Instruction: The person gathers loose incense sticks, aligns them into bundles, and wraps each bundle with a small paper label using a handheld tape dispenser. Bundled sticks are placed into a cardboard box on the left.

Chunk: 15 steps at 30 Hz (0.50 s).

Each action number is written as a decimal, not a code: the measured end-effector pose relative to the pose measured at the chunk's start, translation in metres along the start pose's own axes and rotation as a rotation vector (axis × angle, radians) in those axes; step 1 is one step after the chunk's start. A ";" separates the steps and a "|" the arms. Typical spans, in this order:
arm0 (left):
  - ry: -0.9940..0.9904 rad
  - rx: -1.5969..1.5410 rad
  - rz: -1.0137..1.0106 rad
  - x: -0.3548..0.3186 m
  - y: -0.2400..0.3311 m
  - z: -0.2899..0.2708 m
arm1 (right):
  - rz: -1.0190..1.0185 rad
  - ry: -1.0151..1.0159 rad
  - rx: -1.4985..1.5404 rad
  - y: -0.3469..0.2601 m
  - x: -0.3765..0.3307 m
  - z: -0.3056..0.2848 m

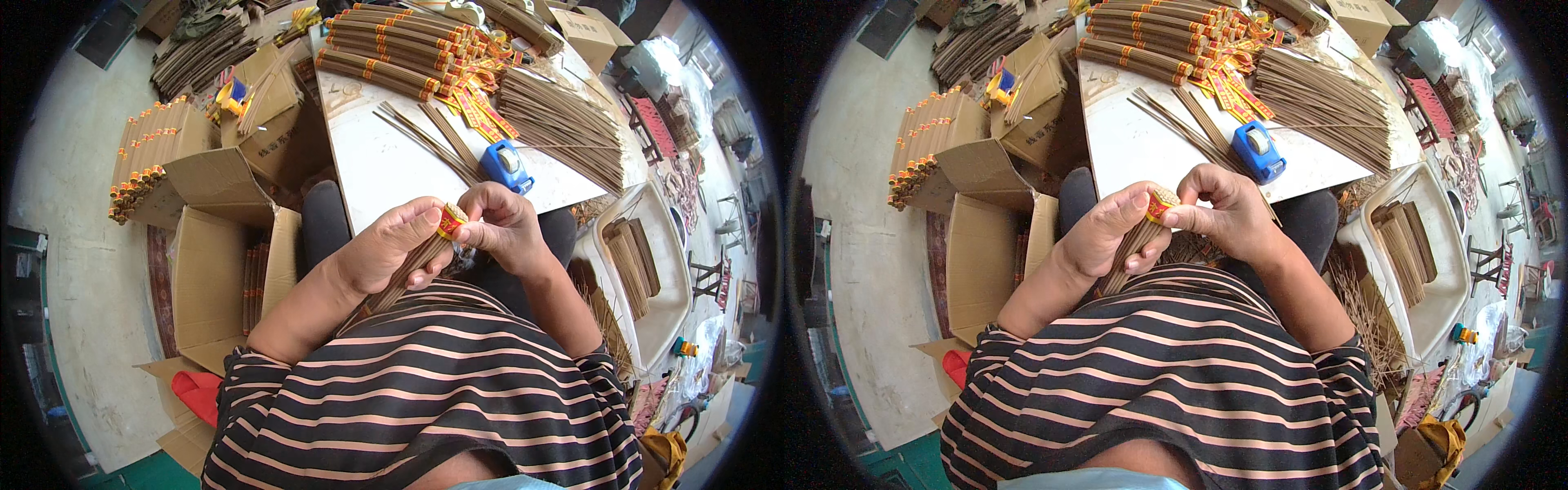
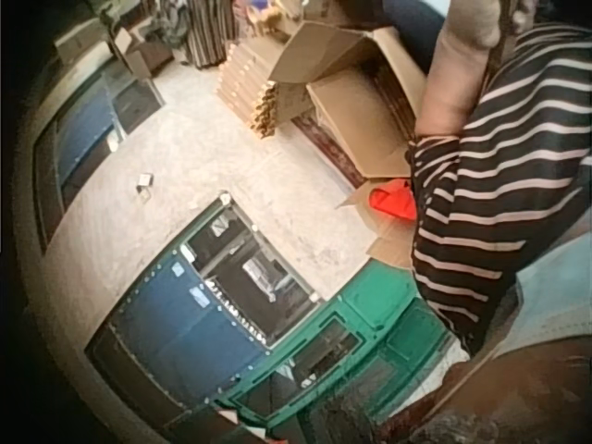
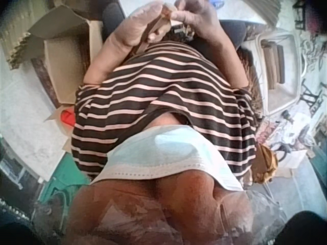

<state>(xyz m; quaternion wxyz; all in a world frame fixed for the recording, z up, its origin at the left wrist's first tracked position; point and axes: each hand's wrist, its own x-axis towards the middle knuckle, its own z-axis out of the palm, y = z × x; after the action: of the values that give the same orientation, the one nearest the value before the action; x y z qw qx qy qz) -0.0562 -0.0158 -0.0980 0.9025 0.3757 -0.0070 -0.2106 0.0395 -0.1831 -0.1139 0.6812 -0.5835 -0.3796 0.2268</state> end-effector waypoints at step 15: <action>0.088 0.248 0.141 0.004 -0.003 0.005 | -0.156 0.018 -0.252 -0.009 -0.002 -0.004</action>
<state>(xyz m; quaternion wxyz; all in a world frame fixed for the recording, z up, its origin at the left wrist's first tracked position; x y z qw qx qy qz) -0.0545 -0.0232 -0.0971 0.8613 0.4915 -0.0199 -0.1275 0.0399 -0.1886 -0.1061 0.6213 -0.6352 -0.4433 0.1185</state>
